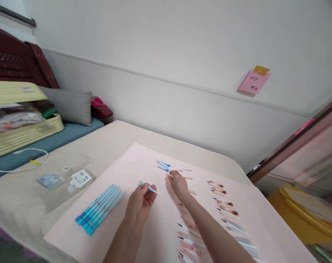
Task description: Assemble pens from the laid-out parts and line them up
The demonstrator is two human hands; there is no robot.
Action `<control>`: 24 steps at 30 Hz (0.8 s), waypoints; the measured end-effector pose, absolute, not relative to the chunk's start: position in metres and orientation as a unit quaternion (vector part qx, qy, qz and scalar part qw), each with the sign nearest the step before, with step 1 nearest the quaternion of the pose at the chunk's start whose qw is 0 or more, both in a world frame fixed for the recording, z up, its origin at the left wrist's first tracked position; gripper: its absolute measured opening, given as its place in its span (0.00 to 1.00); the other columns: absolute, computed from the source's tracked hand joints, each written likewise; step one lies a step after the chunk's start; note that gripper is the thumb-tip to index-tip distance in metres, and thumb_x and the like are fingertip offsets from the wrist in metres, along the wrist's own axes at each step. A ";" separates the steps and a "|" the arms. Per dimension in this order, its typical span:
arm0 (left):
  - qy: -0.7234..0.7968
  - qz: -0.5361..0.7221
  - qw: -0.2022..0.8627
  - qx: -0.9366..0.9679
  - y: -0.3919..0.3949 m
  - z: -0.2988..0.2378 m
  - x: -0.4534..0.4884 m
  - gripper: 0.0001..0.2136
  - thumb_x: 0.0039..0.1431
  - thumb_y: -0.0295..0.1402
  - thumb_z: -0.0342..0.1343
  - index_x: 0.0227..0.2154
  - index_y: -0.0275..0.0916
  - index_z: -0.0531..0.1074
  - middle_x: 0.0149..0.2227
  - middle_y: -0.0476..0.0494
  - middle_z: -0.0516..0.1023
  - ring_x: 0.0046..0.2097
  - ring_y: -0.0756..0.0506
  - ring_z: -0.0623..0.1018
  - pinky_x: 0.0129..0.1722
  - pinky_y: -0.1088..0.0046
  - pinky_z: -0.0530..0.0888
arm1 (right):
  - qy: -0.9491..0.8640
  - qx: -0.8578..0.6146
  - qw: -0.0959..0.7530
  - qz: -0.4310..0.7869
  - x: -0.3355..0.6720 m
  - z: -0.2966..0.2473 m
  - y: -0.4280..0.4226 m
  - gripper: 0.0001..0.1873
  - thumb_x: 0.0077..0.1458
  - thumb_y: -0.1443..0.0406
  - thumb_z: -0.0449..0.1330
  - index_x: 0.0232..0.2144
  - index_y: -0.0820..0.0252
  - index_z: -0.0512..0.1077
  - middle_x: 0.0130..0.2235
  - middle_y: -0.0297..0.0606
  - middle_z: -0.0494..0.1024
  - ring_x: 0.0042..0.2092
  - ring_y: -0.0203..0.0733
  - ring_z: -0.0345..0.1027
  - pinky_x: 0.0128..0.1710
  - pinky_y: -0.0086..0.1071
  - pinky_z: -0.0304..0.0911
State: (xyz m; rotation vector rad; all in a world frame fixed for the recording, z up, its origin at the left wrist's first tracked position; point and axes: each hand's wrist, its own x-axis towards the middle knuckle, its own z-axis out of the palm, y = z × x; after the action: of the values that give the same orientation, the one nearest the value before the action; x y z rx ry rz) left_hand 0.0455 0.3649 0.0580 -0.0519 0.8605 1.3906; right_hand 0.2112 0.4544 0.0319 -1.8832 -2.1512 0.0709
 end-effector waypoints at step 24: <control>0.375 0.637 0.671 -0.057 0.373 0.058 0.032 0.03 0.56 0.24 0.52 0.27 0.33 0.66 0.29 0.39 0.75 0.31 0.48 0.78 0.27 0.76 0.77 | -0.708 -0.662 0.215 0.119 0.203 0.003 0.473 0.15 0.59 0.60 0.43 0.33 0.57 0.68 0.31 0.34 0.74 0.33 0.37 0.67 0.29 0.26 0.54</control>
State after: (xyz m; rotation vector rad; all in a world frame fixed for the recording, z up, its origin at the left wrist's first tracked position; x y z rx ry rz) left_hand 0.0323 0.3730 0.0578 -0.1275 0.8454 1.4339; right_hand 0.2028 0.4732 0.0027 -1.8369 -1.9629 0.3298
